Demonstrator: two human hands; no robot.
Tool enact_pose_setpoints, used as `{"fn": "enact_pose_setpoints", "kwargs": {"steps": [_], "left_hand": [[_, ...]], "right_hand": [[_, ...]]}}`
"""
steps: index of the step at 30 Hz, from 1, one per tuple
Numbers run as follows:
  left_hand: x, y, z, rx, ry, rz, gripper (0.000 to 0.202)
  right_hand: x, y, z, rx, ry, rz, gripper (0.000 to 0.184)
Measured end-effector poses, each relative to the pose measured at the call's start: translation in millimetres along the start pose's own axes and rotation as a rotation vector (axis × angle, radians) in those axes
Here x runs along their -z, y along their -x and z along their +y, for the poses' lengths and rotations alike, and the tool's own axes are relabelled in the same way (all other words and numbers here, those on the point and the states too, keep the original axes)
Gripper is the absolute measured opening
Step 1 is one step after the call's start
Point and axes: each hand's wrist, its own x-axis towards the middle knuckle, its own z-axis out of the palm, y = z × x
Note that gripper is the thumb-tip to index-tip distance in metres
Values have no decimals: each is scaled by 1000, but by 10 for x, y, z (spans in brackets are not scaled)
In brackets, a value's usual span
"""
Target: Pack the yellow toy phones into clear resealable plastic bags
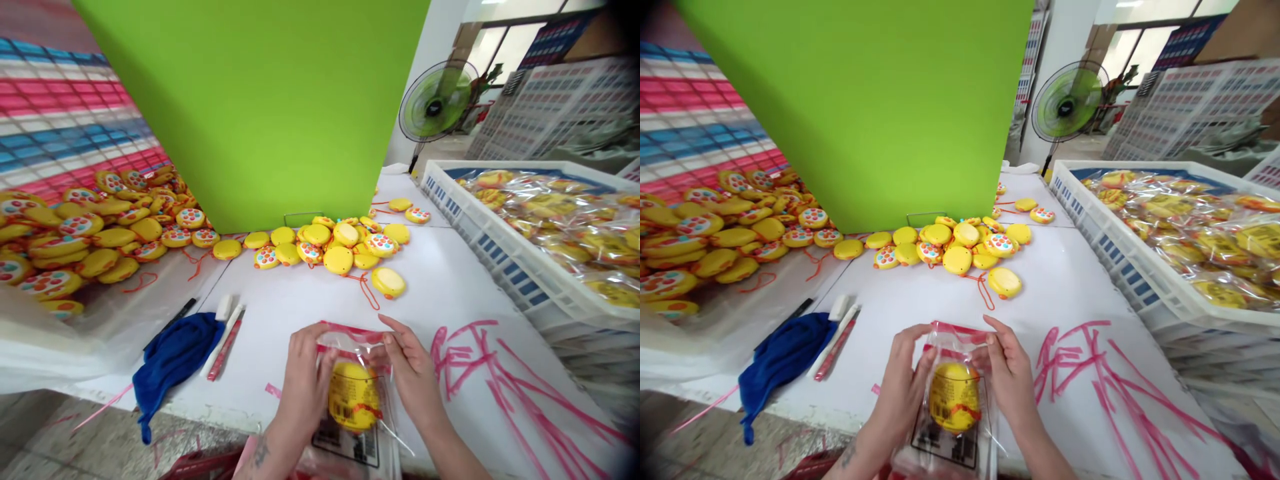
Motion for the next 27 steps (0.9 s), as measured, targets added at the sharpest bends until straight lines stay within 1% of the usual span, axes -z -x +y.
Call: {"fn": "enact_pose_setpoints", "kwargs": {"steps": [1,2,3,4,6,8,9,12,13,15,18,20,23,25,27], "left_hand": [[10,3,-43,79,108,21,33],[9,2,-84,170,228,13,40],[-1,-3,-119,257,355,-23,45],[-16,-12,-147,326,476,-73,46],[-50,-39,-171,404,646,-162,38],[-72,-70,-152,416,725,-182,28],[-78,-82,-131,416,747,-177,27],[-90,-102,-46,437,781,-185,28],[-95,-103,-16,443,786,-199,27],[-103,-103,40,427,786,-230,24],[-91,-108,118,312,684,-255,24],[-63,-118,165,215,527,-264,23],[-17,-132,220,131,300,-266,22],[0,-132,236,102,217,-281,23],[0,-126,224,92,203,-313,26]], "right_hand": [[-4,9,-5,14,-6,6,53],[-10,18,-7,28,-9,5,52],[-16,25,-7,41,-8,2,50],[-19,28,-4,52,-1,-4,49],[-10,20,8,78,37,-20,47],[26,-11,20,145,137,-13,43],[49,-32,20,215,215,7,41],[95,-90,-26,544,514,91,34],[89,-100,-56,658,606,93,33],[35,-105,-124,838,732,25,34],[-111,-88,-202,986,810,-152,45],[-206,-74,-222,1017,859,-228,49],[-304,-60,-208,994,903,-267,48],[-338,-75,-187,915,844,-263,43],[-323,-133,-166,732,694,-220,35]]}}
